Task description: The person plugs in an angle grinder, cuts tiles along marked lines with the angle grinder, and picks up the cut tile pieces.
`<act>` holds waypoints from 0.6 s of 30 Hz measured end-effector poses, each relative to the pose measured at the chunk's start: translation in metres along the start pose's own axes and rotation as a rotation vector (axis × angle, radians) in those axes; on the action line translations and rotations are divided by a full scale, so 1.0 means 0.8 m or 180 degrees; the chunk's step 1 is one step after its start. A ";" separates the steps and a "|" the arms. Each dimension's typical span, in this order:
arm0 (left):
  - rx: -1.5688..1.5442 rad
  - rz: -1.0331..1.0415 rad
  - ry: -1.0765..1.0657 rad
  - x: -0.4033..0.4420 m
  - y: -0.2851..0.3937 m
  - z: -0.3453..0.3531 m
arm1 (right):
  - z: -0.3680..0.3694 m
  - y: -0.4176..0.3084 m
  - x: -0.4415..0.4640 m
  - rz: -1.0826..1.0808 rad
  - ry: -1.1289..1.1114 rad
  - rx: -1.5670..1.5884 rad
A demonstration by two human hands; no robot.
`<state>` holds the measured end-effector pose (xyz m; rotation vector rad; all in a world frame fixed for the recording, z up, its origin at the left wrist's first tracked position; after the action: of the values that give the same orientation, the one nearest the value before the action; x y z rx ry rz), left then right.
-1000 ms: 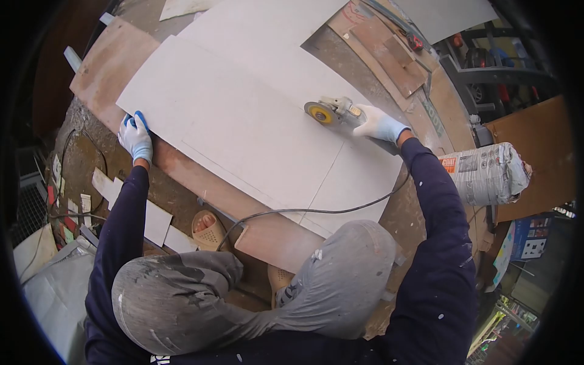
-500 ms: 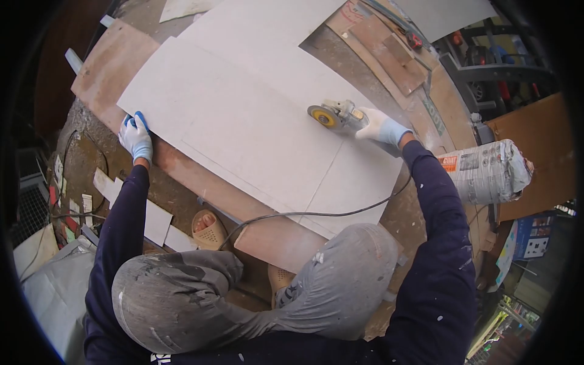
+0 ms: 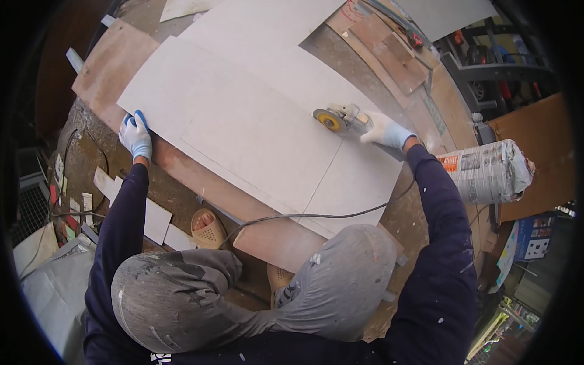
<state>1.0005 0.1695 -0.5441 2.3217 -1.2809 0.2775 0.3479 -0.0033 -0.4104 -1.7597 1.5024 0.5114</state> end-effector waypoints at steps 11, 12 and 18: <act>-0.0045 -0.0013 0.0013 0.000 -0.005 0.003 | 0.000 0.022 -0.005 -0.0088 0.0093 -0.0113; -0.0056 -0.0020 -0.0004 0.000 -0.004 0.003 | 0.000 0.023 -0.006 -0.0050 0.0086 -0.0115; -0.0076 0.0008 -0.0016 0.001 -0.008 0.006 | -0.002 0.025 -0.016 0.0011 0.0077 -0.0170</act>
<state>1.0064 0.1695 -0.5500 2.3023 -1.2827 0.2558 0.3260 0.0034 -0.4059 -1.8106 1.5216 0.5381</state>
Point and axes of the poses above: each hand's wrist, its own x-axis towards the middle knuckle, its own z-axis out of the palm, y = z × x, the point moved 5 cm from there along x, towards the middle knuckle, and after that the axes turned 12 degrees about z, right-handed, at the moved point
